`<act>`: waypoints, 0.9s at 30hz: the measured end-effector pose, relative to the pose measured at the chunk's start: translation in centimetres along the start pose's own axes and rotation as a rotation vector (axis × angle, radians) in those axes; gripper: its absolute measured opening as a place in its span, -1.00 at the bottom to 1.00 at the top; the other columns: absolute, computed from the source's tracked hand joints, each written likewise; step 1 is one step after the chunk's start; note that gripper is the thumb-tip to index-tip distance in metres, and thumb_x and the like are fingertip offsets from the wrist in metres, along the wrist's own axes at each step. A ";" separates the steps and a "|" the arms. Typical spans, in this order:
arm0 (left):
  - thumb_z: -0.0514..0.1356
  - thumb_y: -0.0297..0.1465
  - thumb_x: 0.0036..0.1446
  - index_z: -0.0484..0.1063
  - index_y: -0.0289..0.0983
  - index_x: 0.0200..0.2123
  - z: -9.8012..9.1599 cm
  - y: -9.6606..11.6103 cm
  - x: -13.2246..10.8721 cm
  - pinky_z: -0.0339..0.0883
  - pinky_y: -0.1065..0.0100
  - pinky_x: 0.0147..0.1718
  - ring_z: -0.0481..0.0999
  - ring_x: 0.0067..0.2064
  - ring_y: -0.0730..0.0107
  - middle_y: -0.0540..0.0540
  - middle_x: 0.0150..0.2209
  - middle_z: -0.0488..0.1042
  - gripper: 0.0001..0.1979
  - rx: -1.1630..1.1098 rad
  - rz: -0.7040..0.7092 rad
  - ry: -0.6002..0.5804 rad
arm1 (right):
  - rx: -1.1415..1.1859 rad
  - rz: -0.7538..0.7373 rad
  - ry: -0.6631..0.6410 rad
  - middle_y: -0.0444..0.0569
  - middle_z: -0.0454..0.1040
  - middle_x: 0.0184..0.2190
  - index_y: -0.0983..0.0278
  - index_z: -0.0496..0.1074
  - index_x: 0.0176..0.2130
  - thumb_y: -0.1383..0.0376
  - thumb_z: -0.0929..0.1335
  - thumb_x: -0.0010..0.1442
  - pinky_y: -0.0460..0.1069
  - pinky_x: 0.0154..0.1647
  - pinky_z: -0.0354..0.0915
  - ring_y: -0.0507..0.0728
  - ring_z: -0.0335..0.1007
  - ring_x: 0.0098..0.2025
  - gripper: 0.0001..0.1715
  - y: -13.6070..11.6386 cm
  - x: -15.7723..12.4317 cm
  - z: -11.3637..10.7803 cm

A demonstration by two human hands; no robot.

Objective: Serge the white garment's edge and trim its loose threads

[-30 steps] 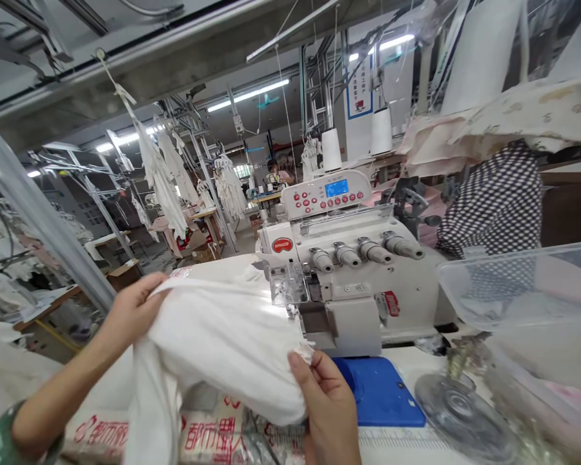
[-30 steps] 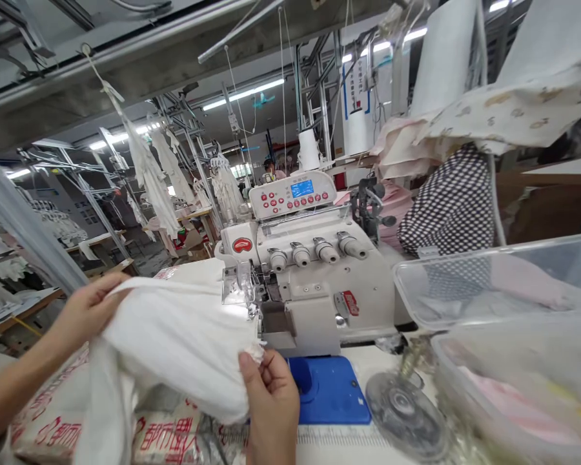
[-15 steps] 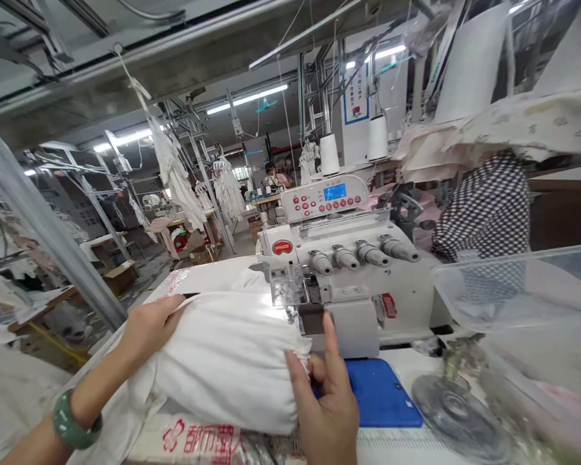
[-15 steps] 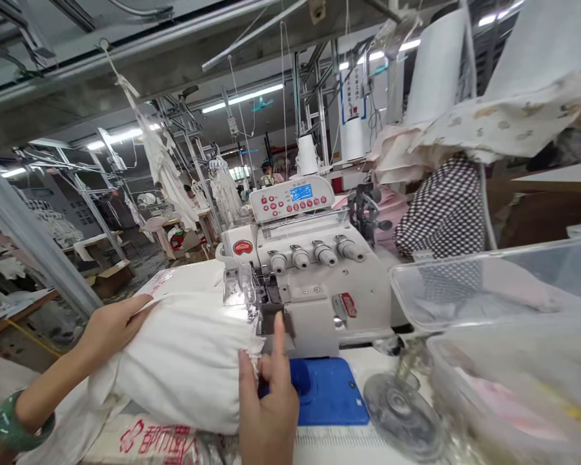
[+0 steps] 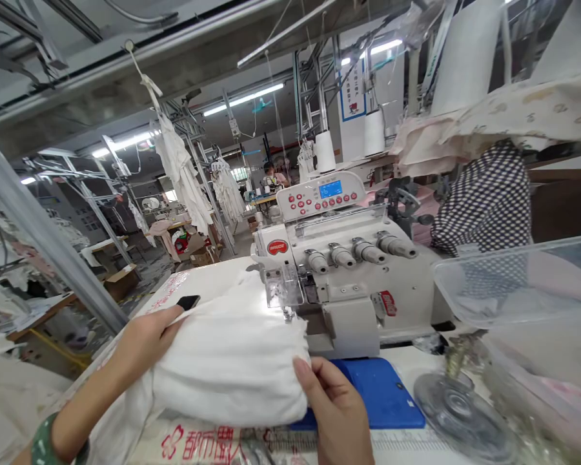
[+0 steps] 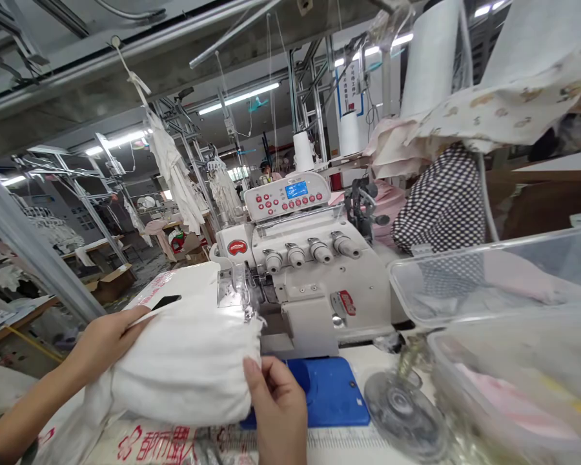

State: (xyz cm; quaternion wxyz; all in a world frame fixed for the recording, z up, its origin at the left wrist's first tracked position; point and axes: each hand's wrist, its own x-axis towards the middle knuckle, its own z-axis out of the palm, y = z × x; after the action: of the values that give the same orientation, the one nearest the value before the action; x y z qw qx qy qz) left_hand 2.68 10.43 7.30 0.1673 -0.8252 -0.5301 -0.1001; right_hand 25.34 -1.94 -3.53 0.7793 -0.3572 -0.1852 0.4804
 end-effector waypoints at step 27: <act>0.13 -0.10 0.00 0.44 -0.23 -0.34 -0.3 2.0 -0.7 0.30 0.45 -0.34 0.43 -0.32 0.31 -0.04 -0.37 0.47 -0.68 -0.571 0.165 -0.205 | 0.234 0.088 0.009 -0.19 0.30 -0.68 0.33 0.31 -0.63 0.10 0.55 -0.29 -0.18 -0.58 0.06 -0.05 0.08 -0.60 -0.53 0.1 0.7 0.8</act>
State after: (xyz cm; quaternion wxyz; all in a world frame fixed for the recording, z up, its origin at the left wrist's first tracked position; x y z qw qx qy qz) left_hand 4.18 8.99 7.03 -0.1179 -0.8848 -0.4261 -0.1472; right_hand 25.08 -1.01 -3.12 0.7947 -0.2739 -0.1084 0.5308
